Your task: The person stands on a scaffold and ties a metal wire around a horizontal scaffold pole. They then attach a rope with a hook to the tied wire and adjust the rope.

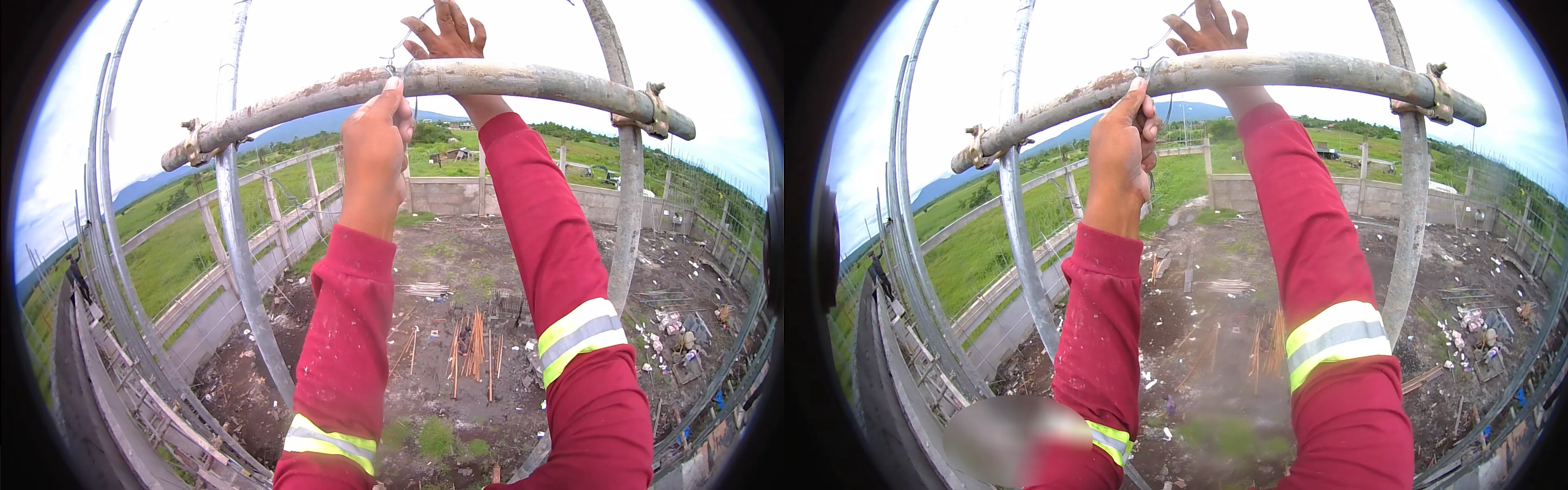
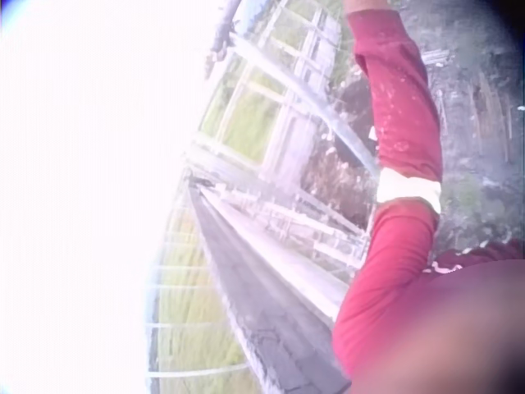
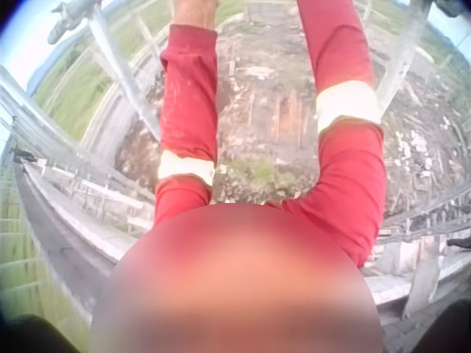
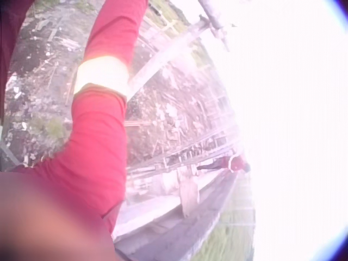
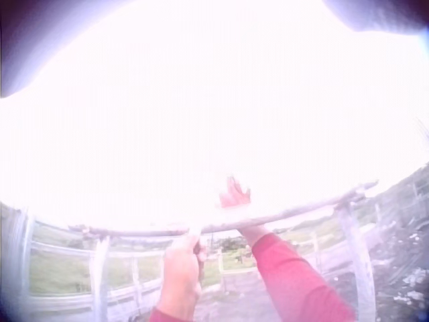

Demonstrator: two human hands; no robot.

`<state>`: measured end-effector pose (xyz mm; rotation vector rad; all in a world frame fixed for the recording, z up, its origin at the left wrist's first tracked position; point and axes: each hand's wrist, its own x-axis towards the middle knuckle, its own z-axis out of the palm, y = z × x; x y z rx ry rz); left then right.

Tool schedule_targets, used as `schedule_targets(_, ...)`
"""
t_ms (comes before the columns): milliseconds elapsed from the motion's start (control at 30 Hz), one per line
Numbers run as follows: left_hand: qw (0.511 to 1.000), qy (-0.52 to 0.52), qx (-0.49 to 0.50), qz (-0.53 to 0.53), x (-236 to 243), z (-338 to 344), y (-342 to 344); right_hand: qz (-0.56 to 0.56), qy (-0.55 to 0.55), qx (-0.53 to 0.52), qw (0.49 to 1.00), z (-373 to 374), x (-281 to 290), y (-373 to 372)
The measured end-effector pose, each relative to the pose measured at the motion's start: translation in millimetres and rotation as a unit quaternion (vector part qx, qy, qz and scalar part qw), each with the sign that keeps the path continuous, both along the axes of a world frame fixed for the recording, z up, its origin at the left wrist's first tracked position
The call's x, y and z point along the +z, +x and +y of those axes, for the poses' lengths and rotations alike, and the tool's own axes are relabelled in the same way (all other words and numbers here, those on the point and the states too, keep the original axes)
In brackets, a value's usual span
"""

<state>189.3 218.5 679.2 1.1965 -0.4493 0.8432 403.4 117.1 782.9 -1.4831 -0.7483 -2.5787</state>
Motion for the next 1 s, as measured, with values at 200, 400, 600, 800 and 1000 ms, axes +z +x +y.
schedule_targets(200, 0.996, -0.018, -0.022, -0.086, -3.2, 2.5, 11.0, 0.181, -0.081, 0.292, 0.936, 9.1, -103.6, -28.1)
schedule_targets(400, 0.988, 0.005, -0.049, -0.145, -18.1, 9.4, 27.8, 0.318, 0.018, 0.456, 0.831, 47.3, -177.9, -97.0)
schedule_targets(600, 0.986, 0.062, -0.027, -0.153, -30.2, 21.9, 32.8, 0.335, 0.037, 0.466, 0.818, 45.2, -187.9, -128.2)
schedule_targets(800, 0.968, 0.159, 0.057, -0.185, -32.7, 27.7, 36.0, 0.324, -0.063, 0.274, 0.903, 13.9, -209.6, -151.7)
schedule_targets(1000, 0.956, 0.171, 0.078, -0.226, -36.0, 29.2, 47.0, 0.383, -0.131, 0.221, 0.887, -13.7, -215.4, -191.5)
